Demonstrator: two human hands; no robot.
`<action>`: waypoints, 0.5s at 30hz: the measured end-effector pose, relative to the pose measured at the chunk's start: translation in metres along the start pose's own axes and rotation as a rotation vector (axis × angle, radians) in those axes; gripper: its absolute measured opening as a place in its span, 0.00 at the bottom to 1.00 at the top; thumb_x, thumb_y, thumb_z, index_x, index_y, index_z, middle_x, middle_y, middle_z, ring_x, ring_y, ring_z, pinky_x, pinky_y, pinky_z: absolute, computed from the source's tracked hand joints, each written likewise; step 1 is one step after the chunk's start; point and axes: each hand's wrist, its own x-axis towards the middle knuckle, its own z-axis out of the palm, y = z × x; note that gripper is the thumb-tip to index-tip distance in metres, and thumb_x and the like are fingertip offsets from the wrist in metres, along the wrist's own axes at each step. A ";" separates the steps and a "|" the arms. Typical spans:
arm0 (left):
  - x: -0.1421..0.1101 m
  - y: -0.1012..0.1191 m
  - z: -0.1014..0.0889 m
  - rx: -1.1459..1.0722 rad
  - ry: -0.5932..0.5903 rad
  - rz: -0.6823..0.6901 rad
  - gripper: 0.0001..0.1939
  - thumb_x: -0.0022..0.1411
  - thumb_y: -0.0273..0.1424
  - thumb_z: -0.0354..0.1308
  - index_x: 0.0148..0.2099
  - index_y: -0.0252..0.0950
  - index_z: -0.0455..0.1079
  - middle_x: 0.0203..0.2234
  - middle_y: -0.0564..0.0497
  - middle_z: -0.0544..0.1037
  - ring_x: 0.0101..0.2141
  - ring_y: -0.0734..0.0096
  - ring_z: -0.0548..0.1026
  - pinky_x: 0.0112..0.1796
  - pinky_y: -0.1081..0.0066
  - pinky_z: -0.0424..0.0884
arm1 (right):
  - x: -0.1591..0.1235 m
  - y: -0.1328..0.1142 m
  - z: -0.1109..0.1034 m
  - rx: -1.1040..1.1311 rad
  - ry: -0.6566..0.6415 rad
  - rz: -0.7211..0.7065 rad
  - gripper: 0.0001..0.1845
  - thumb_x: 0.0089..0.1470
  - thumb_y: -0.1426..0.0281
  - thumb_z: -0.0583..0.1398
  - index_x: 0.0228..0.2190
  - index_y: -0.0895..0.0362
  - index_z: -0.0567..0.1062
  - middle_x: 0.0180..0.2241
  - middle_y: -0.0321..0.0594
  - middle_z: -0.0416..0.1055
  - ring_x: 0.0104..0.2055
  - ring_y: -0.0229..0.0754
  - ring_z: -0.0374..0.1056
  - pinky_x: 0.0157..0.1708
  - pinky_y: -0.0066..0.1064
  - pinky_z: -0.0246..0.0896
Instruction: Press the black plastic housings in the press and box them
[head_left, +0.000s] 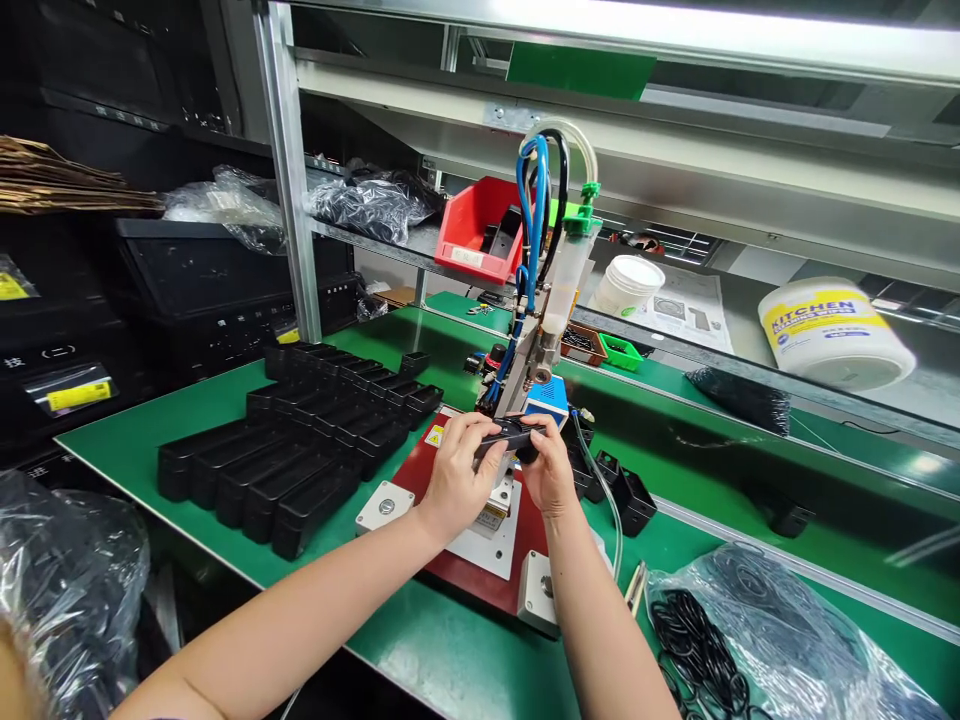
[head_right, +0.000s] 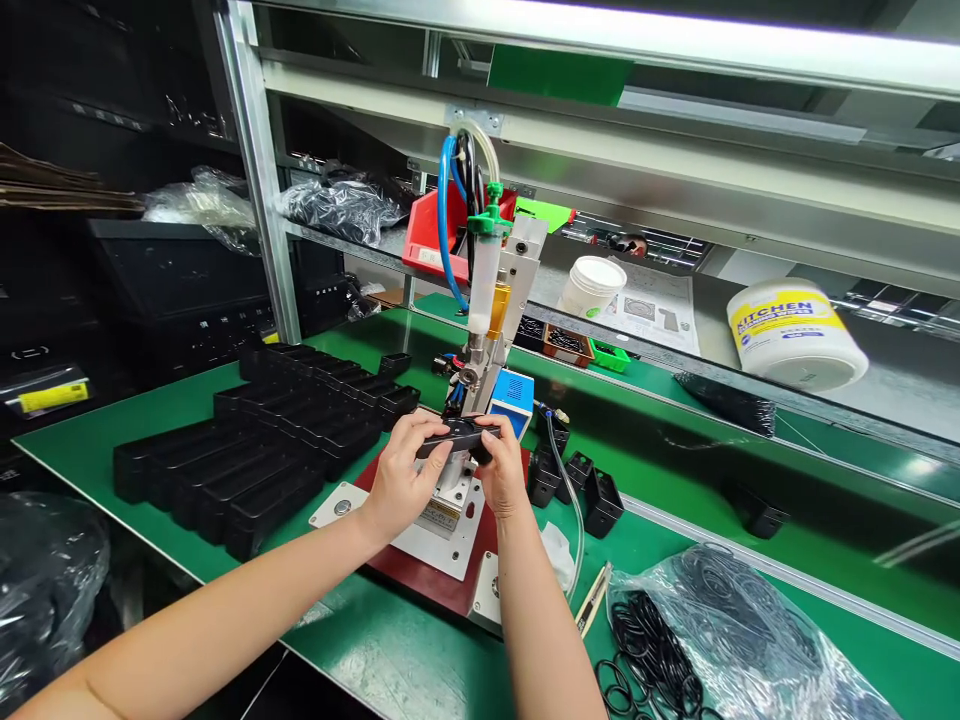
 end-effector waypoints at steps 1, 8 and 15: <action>-0.001 -0.001 0.002 0.014 0.022 0.025 0.06 0.64 0.28 0.53 0.45 0.36 0.66 0.41 0.45 0.69 0.44 0.65 0.70 0.46 0.60 0.71 | 0.001 0.000 0.001 0.006 0.012 -0.011 0.11 0.48 0.62 0.62 0.34 0.52 0.71 0.41 0.38 0.73 0.42 0.43 0.69 0.39 0.33 0.63; -0.012 -0.009 0.012 0.108 0.076 0.120 0.16 0.59 0.27 0.59 0.49 0.36 0.63 0.44 0.43 0.68 0.46 0.62 0.68 0.47 0.58 0.72 | 0.011 0.000 0.006 0.009 0.096 -0.030 0.10 0.48 0.61 0.63 0.28 0.53 0.71 0.37 0.37 0.74 0.37 0.41 0.69 0.35 0.32 0.63; 0.001 -0.022 0.004 0.053 -0.066 0.216 0.16 0.58 0.25 0.60 0.48 0.37 0.64 0.44 0.44 0.67 0.45 0.61 0.69 0.45 0.59 0.72 | 0.003 0.010 0.013 -0.042 0.254 -0.089 0.10 0.45 0.62 0.60 0.27 0.53 0.66 0.35 0.36 0.72 0.36 0.41 0.69 0.37 0.35 0.64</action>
